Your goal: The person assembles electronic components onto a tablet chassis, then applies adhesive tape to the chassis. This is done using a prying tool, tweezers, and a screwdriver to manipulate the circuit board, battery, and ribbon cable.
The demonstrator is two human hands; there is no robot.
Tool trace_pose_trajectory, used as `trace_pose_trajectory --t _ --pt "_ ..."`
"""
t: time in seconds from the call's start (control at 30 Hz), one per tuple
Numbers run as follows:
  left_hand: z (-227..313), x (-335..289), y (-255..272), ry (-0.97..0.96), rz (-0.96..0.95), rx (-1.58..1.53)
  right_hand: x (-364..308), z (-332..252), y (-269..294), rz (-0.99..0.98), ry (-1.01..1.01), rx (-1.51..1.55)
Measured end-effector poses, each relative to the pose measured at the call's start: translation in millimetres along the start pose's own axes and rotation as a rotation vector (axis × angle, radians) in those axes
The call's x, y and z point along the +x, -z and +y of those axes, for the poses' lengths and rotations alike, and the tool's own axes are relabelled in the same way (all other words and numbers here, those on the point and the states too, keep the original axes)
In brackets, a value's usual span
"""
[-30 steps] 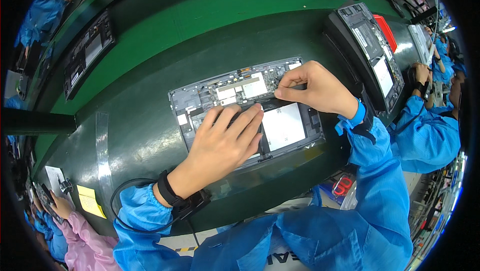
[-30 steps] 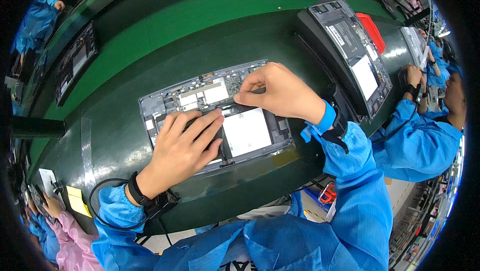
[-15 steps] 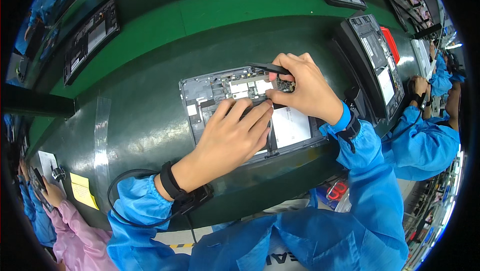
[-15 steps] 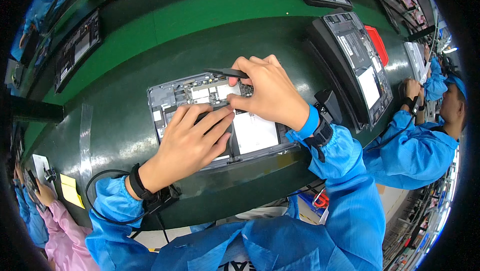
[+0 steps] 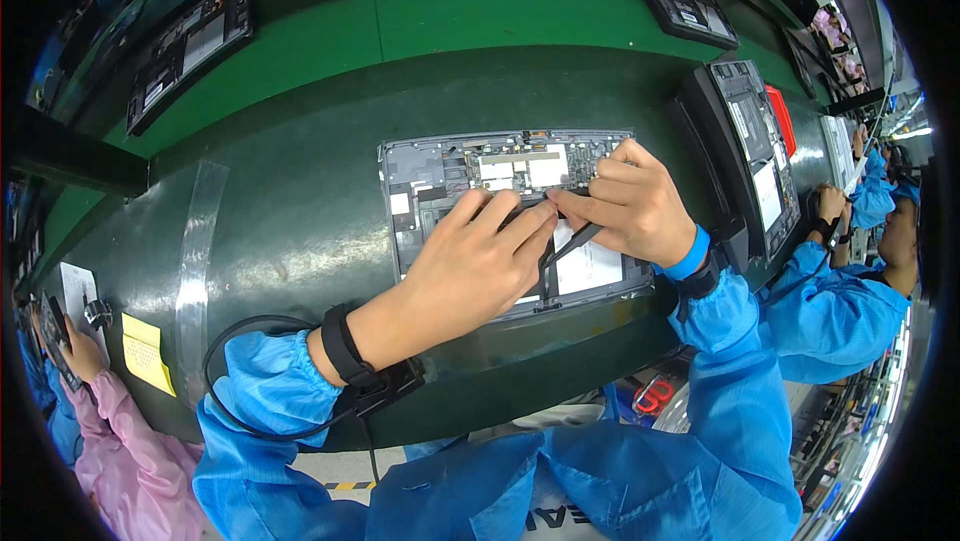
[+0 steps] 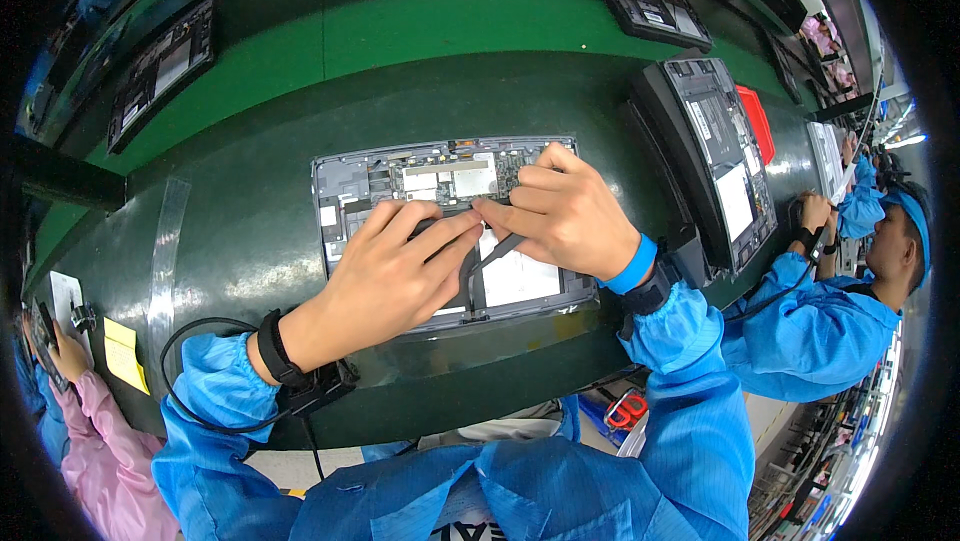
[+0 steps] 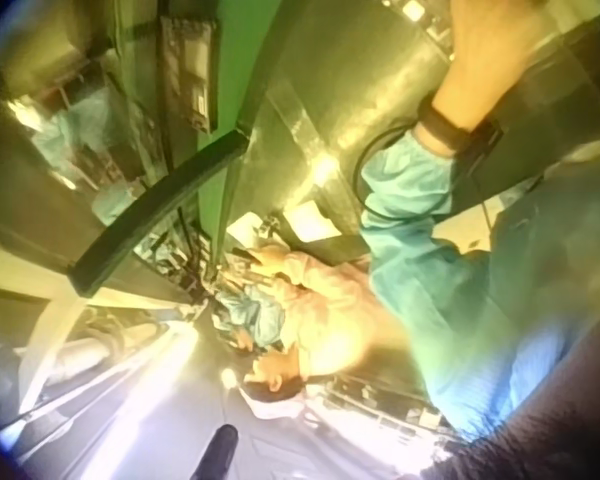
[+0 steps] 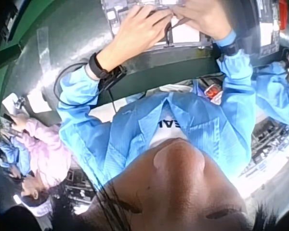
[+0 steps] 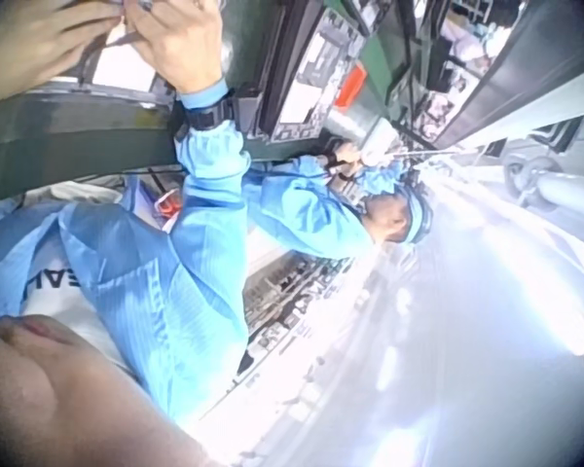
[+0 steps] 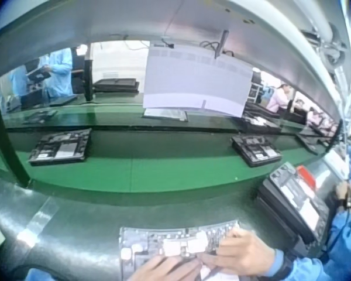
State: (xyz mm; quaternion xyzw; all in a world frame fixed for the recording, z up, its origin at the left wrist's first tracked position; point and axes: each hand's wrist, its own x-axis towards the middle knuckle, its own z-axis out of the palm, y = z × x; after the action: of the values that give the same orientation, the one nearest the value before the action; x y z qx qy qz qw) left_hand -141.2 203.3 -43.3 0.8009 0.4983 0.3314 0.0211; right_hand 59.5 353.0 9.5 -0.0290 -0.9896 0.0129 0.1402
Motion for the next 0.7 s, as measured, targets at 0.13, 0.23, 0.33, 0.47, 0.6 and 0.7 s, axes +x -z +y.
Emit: trace_pose_trajectory --t 0.13,0.23,0.33,0.47,0.6,0.7 --pt "0.3 -0.5 2.4 -0.018 -0.018 0.034 2.8 -3.1 3.4 -0.014 0.002 -0.024" --pt "1.0 -4.0 1.7 -0.020 -0.023 0.039 8.5 -9.7 8.1 -0.049 -0.004 -0.067" --pt "4.4 -2.9 4.4 -0.035 -0.028 0.055 12.3 -15.8 13.5 -0.074 -0.008 -0.115" --pt "8.4 -0.3 4.7 -0.017 0.002 -0.016 12.9 -24.1 17.0 -0.174 -0.024 -0.181" --pt "5.1 -2.4 6.5 -0.096 0.098 0.046 4.6 -60.3 41.3 -0.162 -0.138 -0.010" --pt "27.5 1.7 21.3 -0.178 0.167 0.046 -22.0 -80.3 70.5 -0.131 -0.203 0.137"
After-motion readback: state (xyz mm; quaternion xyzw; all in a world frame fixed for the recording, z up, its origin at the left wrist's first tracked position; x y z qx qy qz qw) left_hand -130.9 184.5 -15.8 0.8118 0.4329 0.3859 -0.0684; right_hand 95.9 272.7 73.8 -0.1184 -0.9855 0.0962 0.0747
